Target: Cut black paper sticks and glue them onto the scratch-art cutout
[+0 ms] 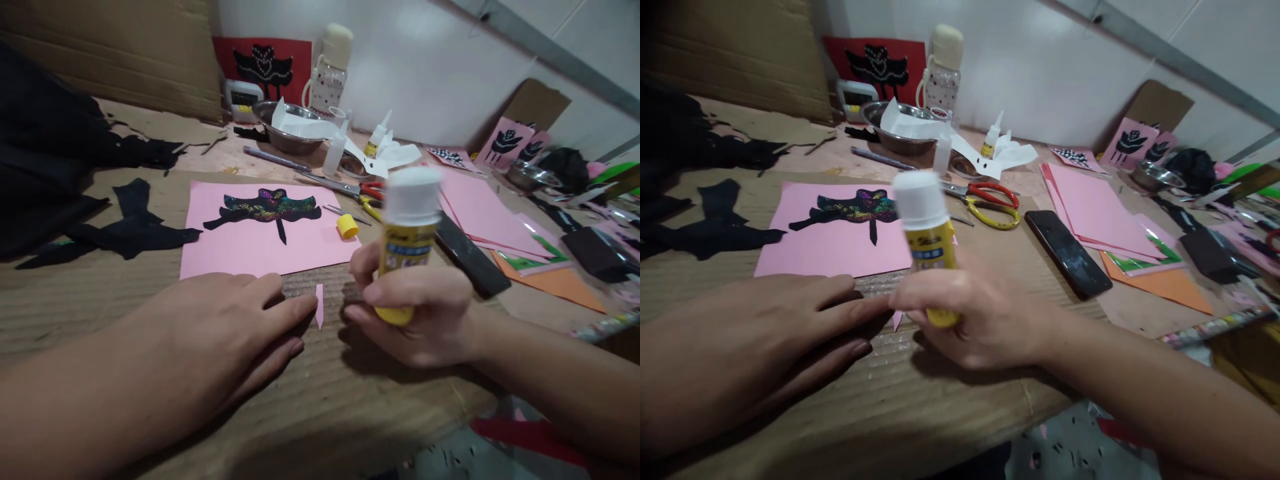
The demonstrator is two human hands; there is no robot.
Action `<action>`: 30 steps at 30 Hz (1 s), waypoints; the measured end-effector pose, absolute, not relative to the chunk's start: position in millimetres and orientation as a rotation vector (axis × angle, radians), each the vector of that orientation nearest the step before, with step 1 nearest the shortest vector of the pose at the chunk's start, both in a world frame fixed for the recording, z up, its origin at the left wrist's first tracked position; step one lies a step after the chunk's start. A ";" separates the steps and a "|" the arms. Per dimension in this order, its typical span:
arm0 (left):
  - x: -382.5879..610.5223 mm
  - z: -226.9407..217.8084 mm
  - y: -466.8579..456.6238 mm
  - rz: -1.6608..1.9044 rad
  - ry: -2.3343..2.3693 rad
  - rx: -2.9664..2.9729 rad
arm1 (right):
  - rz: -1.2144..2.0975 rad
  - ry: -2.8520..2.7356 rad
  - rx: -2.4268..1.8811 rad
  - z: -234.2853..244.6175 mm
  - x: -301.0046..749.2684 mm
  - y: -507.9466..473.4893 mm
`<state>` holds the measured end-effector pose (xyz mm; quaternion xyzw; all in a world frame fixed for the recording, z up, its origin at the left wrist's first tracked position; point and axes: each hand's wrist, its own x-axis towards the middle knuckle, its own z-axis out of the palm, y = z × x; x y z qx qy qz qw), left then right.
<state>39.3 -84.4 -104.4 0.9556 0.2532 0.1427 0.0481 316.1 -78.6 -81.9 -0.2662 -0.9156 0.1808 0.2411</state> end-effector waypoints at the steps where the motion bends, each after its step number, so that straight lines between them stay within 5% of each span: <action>1: 38.9 -104.6 -84.3 0.428 0.774 2.915 | 0.482 -2.421 -0.694 -83.9 316.3 -78.5; 30: 38.7 -98.3 -78.0 0.313 0.769 2.897 | 0.827 -2.199 -0.682 -79.4 308.4 -77.3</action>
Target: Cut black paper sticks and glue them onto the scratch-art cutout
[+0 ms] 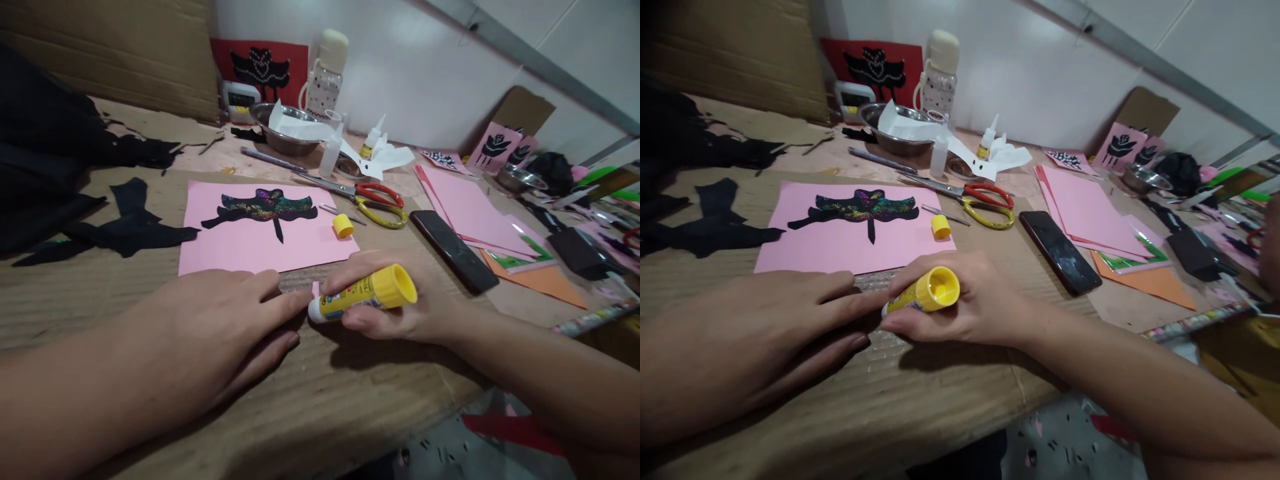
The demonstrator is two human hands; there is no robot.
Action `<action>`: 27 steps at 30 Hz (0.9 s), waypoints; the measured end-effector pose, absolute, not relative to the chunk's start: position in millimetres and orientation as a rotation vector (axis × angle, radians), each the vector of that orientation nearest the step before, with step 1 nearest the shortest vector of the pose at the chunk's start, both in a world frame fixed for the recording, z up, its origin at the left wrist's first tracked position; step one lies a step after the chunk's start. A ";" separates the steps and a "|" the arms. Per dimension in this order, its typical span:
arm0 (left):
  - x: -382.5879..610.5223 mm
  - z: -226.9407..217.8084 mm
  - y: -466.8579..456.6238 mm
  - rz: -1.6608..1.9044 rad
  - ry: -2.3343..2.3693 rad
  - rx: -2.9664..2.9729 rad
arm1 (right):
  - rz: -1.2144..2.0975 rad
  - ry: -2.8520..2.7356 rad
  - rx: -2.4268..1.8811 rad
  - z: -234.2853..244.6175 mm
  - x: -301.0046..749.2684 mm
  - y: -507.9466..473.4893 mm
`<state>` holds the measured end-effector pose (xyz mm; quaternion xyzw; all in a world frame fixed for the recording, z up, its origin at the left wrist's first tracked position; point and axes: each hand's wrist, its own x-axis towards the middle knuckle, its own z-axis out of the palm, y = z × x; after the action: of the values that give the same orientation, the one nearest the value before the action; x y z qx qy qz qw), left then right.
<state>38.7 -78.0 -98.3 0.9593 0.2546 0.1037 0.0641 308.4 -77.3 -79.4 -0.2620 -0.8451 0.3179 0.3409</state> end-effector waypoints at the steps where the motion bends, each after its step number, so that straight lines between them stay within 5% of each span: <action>1: 39.7 -97.7 -77.2 0.326 0.765 2.903 | 0.828 -2.231 -0.679 -78.5 308.5 -77.1; 9: 35.8 -110.9 -95.1 0.604 0.763 2.899 | 0.999 -2.129 -0.913 -73.7 305.1 -81.1; 18: 31.3 -123.6 -104.1 0.520 0.647 2.974 | 1.084 -1.967 -1.001 -79.2 296.7 -79.9; 27: 38.2 -117.9 -98.5 0.431 0.660 3.073 | 0.751 -2.061 -0.891 -78.3 305.8 -73.2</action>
<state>38.2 -98.5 -117.9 0.9685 0.2080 0.1358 -0.0155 305.8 -73.2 -78.3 -0.3486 -0.8062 0.2937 0.3772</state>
